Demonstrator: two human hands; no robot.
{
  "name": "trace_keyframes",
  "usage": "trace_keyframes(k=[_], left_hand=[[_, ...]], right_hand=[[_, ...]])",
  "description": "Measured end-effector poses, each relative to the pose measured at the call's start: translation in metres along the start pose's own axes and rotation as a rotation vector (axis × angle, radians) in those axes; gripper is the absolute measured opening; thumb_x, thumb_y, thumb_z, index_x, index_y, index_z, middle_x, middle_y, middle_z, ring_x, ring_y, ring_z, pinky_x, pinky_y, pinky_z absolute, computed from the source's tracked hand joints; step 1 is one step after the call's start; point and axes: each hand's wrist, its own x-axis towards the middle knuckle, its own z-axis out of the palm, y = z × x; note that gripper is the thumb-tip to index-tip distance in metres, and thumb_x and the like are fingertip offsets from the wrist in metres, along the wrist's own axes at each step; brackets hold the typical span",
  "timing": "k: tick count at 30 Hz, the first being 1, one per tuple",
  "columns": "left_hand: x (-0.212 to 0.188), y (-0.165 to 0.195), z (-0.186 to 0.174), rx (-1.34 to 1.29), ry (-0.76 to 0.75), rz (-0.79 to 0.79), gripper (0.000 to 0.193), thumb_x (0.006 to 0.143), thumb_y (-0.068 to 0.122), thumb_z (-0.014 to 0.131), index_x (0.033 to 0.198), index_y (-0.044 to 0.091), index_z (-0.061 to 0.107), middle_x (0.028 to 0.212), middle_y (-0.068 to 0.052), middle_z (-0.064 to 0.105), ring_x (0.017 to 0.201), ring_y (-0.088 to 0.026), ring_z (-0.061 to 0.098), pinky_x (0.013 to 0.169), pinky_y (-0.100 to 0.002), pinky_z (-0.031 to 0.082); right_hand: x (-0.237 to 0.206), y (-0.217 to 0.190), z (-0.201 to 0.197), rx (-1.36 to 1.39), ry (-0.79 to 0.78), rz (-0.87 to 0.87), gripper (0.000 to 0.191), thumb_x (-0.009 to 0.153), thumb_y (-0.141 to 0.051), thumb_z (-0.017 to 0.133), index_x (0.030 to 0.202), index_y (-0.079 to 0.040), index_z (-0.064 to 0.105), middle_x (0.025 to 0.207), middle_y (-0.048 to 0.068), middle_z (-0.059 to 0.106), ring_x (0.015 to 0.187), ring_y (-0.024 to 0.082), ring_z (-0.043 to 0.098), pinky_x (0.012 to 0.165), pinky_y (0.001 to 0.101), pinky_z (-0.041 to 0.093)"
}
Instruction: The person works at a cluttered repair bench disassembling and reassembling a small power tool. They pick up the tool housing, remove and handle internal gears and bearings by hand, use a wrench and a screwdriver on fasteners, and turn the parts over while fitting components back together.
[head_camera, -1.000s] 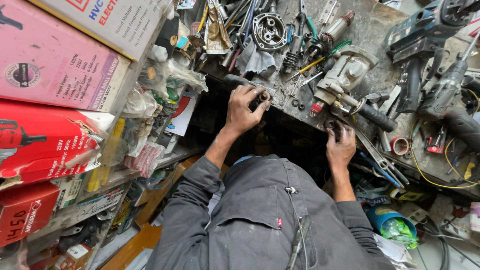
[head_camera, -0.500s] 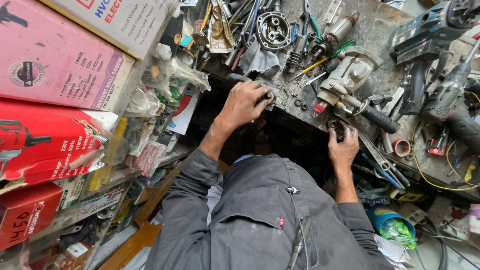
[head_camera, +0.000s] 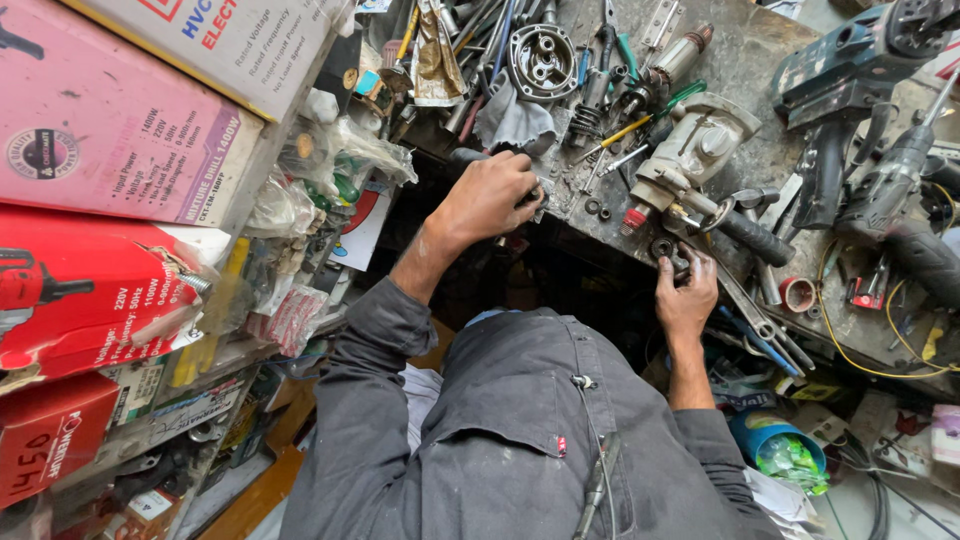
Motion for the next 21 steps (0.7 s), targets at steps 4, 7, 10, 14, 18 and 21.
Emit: trace_keyframes(k=[4,7,10,14,18,21], left_hand=[[0.004,-0.003,0.001,0.018,-0.048,-0.002,0.024,0.086,0.026,0.075,0.078,0.004,0.069,0.086,-0.012,0.064,0.087,-0.031,0.066,0.072,-0.046,0.054],[0.01,-0.003,0.004,0.079,-0.118,0.001,0.017,0.083,0.021,0.076,0.077,0.006,0.069,0.086,-0.011,0.065,0.086,-0.031,0.067,0.071,-0.047,0.054],[0.015,0.0,0.007,0.163,-0.167,0.058,0.013,0.072,0.018,0.077,0.076,0.007,0.071,0.087,-0.011,0.067,0.088,-0.031,0.068,0.072,-0.045,0.056],[0.02,0.004,0.008,0.249,-0.186,0.128,0.015,0.067,0.017,0.078,0.077,0.006,0.072,0.089,-0.011,0.068,0.088,-0.03,0.068,0.067,-0.043,0.057],[0.027,0.005,0.006,0.282,-0.207,0.154,0.014,0.067,0.014,0.076,0.078,0.005,0.072,0.09,-0.012,0.069,0.089,-0.03,0.068,0.066,-0.043,0.057],[0.033,0.008,0.006,0.308,-0.285,0.173,0.01,0.067,0.011,0.074,0.075,0.006,0.072,0.09,-0.013,0.07,0.089,-0.031,0.068,0.067,-0.042,0.057]], right_hand=[[-0.001,0.002,0.0,0.012,0.024,0.007,0.03,0.097,-0.011,0.077,0.125,-0.002,0.07,0.117,0.014,0.066,0.09,0.025,0.066,0.068,0.0326,0.051],[-0.003,0.001,0.0,0.036,0.006,0.024,0.029,0.098,-0.011,0.077,0.125,-0.003,0.07,0.116,0.013,0.066,0.086,0.022,0.064,0.066,0.0306,0.051],[-0.005,0.0,0.001,0.055,-0.016,0.076,0.03,0.097,-0.011,0.077,0.126,-0.003,0.07,0.115,0.012,0.066,0.077,0.019,0.061,0.065,0.0303,0.05],[-0.005,-0.002,0.002,0.074,0.004,0.022,0.029,0.098,-0.01,0.076,0.126,-0.003,0.071,0.114,0.012,0.067,0.082,0.018,0.063,0.067,0.0297,0.051],[-0.006,-0.005,0.001,0.098,0.01,-0.002,0.028,0.098,-0.01,0.076,0.125,-0.003,0.07,0.115,0.011,0.067,0.086,0.018,0.065,0.069,0.0297,0.052],[-0.008,-0.01,0.0,0.108,0.004,-0.003,0.028,0.098,-0.01,0.076,0.124,-0.003,0.07,0.115,0.011,0.067,0.086,0.018,0.065,0.07,0.0295,0.052]])
